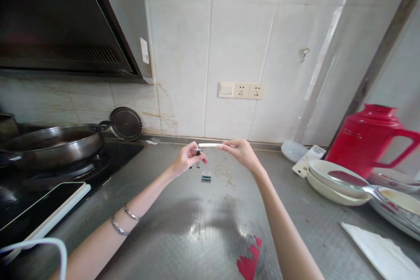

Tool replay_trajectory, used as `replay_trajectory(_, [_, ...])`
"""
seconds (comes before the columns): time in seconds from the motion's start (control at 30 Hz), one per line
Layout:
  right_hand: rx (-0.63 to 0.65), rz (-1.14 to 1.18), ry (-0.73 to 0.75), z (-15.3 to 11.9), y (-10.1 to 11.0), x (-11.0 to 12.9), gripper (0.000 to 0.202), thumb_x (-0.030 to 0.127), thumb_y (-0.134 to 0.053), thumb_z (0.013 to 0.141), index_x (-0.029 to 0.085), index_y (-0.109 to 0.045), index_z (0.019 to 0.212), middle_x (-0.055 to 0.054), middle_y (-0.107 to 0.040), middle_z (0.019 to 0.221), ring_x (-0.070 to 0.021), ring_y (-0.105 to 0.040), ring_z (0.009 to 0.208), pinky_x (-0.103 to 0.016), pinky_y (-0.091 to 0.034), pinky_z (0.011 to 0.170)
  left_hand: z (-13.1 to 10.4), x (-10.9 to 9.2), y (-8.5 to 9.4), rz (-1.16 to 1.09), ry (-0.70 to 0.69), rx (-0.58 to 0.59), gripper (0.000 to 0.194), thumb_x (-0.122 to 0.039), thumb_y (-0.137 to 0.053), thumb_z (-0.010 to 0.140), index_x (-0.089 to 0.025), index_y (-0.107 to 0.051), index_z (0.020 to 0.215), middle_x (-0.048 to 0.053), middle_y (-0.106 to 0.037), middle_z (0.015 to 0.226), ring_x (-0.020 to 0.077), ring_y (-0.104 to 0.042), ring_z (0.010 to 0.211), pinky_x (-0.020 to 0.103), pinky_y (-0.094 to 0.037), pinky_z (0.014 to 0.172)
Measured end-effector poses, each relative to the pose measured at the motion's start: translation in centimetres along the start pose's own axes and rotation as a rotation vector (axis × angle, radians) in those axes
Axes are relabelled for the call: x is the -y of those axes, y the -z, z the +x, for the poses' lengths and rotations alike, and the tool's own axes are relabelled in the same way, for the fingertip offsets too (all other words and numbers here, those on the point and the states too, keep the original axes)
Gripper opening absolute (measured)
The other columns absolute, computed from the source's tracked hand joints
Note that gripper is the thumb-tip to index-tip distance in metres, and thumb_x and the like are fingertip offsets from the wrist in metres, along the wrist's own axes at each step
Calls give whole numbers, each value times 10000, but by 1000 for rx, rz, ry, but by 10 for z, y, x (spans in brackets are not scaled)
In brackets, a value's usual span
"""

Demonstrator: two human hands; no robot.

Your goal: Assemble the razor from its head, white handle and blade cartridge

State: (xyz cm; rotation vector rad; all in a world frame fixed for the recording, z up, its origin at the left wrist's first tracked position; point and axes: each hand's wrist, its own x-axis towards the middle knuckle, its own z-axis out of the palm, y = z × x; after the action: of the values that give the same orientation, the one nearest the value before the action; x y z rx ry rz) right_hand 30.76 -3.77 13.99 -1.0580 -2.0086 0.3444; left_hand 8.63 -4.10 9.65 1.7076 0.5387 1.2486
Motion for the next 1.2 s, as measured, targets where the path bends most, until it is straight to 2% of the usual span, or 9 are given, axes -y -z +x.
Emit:
replay_trajectory(0.07, [-18,-13,-5,0,0,-1,431,532,-555,724,138,-719,782,-37,-627,686,-161,-522,651,-235,-363,574,0,-1,0,-4,-3,2,303,-267,-647,718,-176,-358,715,48,-676,674,143,-624,647,240,-397,613])
replay_trajectory(0.2, [78,40,36,0,1,-1,446,541,-549,723,131,-718,772,-43,-627,717,-167,-526,679,-231,-368,580,-1,-4,-1,10,-5,3,296,-265,-641,725,-176,-359,716,46,-675,666,134,-613,622,227,-378,582])
replay_trajectory(0.33, [-9,-20,15,0,2,0,429,525,-549,732,137,-722,791,-32,-607,671,-154,-505,646,-231,-351,571,-2,-5,-2,10,-3,2,296,-279,-645,721,-173,-369,713,51,-674,671,139,-616,635,231,-384,590])
replay_trajectory(0.47, [78,24,53,0,3,-1,416,516,-553,733,137,-721,766,-39,-620,701,-155,-512,655,-232,-363,580,-2,-4,-3,7,3,13,298,-280,-648,718,-174,-369,715,51,-674,672,132,-610,616,230,-382,585])
replay_trajectory(0.6, [-14,-33,24,0,3,-3,413,516,-558,728,142,-725,787,-40,-631,686,-164,-523,658,-236,-361,578,-2,-3,-3,8,6,11,297,-283,-648,719,-173,-373,713,53,-672,680,144,-622,654,244,-398,625])
replay_trajectory(0.73, [68,-13,41,0,3,-1,422,516,-548,735,134,-724,772,-46,-647,722,-166,-542,663,-231,-373,574,-2,-3,-2,18,14,18,302,-289,-648,719,-174,-369,714,51,-671,673,139,-616,633,234,-388,595])
replay_trajectory(0.87, [-33,-75,4,0,3,2,411,516,-553,727,151,-731,789,-45,-663,714,-171,-554,670,-234,-380,587,-2,-3,-1,18,0,21,278,-261,-636,732,-172,-372,720,51,-672,680,134,-618,645,237,-404,614])
replay_trajectory(1.03, [-97,-19,-61,1,4,-1,431,539,-568,701,150,-724,804,-53,-688,753,-190,-579,695,-242,-391,590,-2,-4,-2,-16,-3,14,286,-247,-634,725,-176,-357,720,38,-659,653,137,-620,625,252,-434,617])
replay_trajectory(1.2, [-155,-68,-64,2,-1,-4,421,532,-505,751,167,-697,834,-31,-669,744,-175,-562,700,-235,-376,602,-1,-2,-2,-29,27,-47,274,-297,-602,735,-181,-354,742,-3,-627,611,85,-532,449,209,-390,471])
